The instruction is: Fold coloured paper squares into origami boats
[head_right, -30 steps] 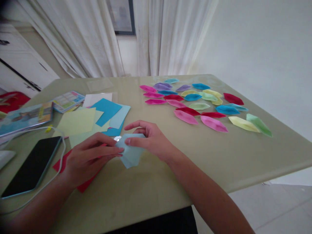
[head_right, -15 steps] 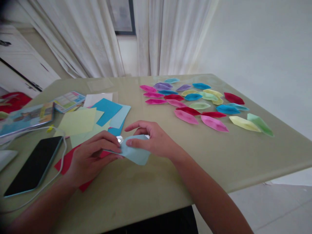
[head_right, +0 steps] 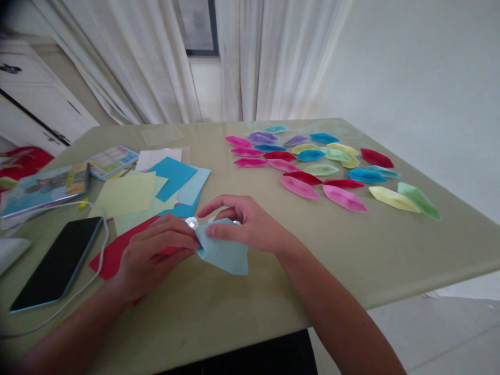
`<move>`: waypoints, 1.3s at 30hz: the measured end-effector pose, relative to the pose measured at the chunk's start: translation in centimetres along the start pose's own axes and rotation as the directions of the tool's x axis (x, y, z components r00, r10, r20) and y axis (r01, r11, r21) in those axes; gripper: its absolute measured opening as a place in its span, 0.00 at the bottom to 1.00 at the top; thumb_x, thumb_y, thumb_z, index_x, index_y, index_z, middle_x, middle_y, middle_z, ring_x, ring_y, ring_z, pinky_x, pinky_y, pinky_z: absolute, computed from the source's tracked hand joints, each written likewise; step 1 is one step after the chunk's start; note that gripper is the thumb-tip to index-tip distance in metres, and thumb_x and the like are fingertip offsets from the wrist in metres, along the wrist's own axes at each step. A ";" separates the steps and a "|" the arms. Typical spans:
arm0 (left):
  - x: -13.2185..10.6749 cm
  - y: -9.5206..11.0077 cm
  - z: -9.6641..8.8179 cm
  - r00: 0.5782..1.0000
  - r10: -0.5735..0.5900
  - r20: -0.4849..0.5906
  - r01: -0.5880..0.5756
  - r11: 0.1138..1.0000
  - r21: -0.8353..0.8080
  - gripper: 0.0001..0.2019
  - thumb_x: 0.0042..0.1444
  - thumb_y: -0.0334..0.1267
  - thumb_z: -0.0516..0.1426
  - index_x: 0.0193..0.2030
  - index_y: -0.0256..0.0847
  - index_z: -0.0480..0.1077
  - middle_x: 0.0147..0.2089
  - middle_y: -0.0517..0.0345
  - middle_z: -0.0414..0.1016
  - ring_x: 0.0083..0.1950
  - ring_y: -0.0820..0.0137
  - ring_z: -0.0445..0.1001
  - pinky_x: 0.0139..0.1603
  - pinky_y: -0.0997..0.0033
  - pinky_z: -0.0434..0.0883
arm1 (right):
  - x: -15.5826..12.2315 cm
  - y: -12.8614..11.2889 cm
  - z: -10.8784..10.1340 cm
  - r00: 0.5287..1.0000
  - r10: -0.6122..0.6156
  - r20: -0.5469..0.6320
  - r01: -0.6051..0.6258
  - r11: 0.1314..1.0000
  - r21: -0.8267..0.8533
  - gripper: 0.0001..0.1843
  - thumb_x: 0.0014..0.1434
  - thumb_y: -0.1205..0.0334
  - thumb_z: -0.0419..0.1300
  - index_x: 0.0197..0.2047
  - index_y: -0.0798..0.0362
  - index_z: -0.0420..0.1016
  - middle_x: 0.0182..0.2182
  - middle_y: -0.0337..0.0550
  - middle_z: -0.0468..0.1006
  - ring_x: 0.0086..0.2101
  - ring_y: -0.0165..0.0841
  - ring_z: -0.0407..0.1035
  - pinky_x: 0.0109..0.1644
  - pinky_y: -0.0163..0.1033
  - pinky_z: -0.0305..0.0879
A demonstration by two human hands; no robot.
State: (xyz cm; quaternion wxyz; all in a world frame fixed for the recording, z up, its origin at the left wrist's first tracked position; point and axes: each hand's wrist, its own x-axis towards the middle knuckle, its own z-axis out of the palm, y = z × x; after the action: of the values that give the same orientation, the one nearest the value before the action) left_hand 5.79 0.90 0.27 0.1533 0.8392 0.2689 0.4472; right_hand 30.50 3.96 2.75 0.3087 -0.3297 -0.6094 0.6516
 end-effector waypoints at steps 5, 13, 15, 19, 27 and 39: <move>-0.2 -0.2 0.1 0.999 -0.015 -0.044 0.020 0.995 0.102 0.08 0.68 0.30 0.63 0.44 0.47 0.82 0.44 0.56 0.80 0.40 0.69 0.79 0.38 0.70 0.76 | 0.0 0.0 -0.2 1.000 0.005 -0.018 -0.005 1.000 0.006 0.17 0.56 0.54 0.78 0.41 0.54 0.80 0.33 0.40 0.83 0.30 0.29 0.73 0.32 0.32 0.66; -0.4 0.1 1.0 0.972 -0.210 -0.104 0.211 0.977 0.002 0.13 0.67 0.28 0.61 0.55 0.46 0.80 0.62 0.48 0.72 0.56 0.62 0.79 0.58 0.57 0.81 | 0.3 0.2 0.5 0.969 -0.190 -0.158 0.158 0.968 -0.194 0.17 0.57 0.48 0.77 0.34 0.52 0.81 0.32 0.40 0.77 0.33 0.33 0.69 0.38 0.38 0.66; -0.7 0.1 1.3 0.964 -0.243 -0.112 0.237 0.970 -0.060 0.17 0.64 0.33 0.67 0.58 0.47 0.79 0.68 0.47 0.69 0.58 0.60 0.79 0.61 0.54 0.80 | 0.3 0.4 0.9 0.938 -0.294 -0.182 0.237 0.930 -0.280 0.15 0.59 0.50 0.76 0.35 0.51 0.82 0.36 0.41 0.76 0.36 0.34 0.71 0.43 0.41 0.68; -1.3 -0.1 1.8 0.955 -0.262 -0.140 0.247 0.962 -0.114 0.22 0.60 0.34 0.72 0.60 0.50 0.79 0.71 0.48 0.67 0.58 0.61 0.79 0.62 0.54 0.80 | 0.2 0.7 1.7 0.886 -0.427 -0.178 0.341 0.863 -0.372 0.08 0.61 0.55 0.75 0.36 0.49 0.86 0.42 0.42 0.73 0.42 0.35 0.73 0.50 0.43 0.70; -0.9 -0.4 2.2 0.922 -0.348 -0.170 0.299 0.918 -0.262 0.18 0.61 0.29 0.70 0.56 0.53 0.82 0.57 0.53 0.79 0.60 0.64 0.79 0.64 0.62 0.78 | -0.4 0.4 1.4 0.810 -0.567 -0.149 0.377 0.699 -0.608 0.04 0.67 0.59 0.70 0.41 0.46 0.89 0.51 0.46 0.72 0.46 0.38 0.69 0.54 0.48 0.70; -0.7 0.2 2.2 0.913 -0.387 -0.133 0.280 0.828 -0.485 0.22 0.60 0.25 0.70 0.57 0.52 0.83 0.57 0.54 0.82 0.57 0.67 0.83 0.55 0.74 0.83 | 0.2 0.3 0.5 0.817 -0.575 -0.031 0.430 0.645 -0.631 0.05 0.65 0.62 0.73 0.43 0.48 0.82 0.48 0.45 0.82 0.50 0.40 0.76 0.58 0.49 0.70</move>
State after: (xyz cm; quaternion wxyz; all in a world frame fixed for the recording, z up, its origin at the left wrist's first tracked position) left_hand 7.38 0.31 -1.31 0.3903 0.6629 0.3153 0.5557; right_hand 29.95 3.83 2.47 0.4260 -0.2988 -0.8102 0.2700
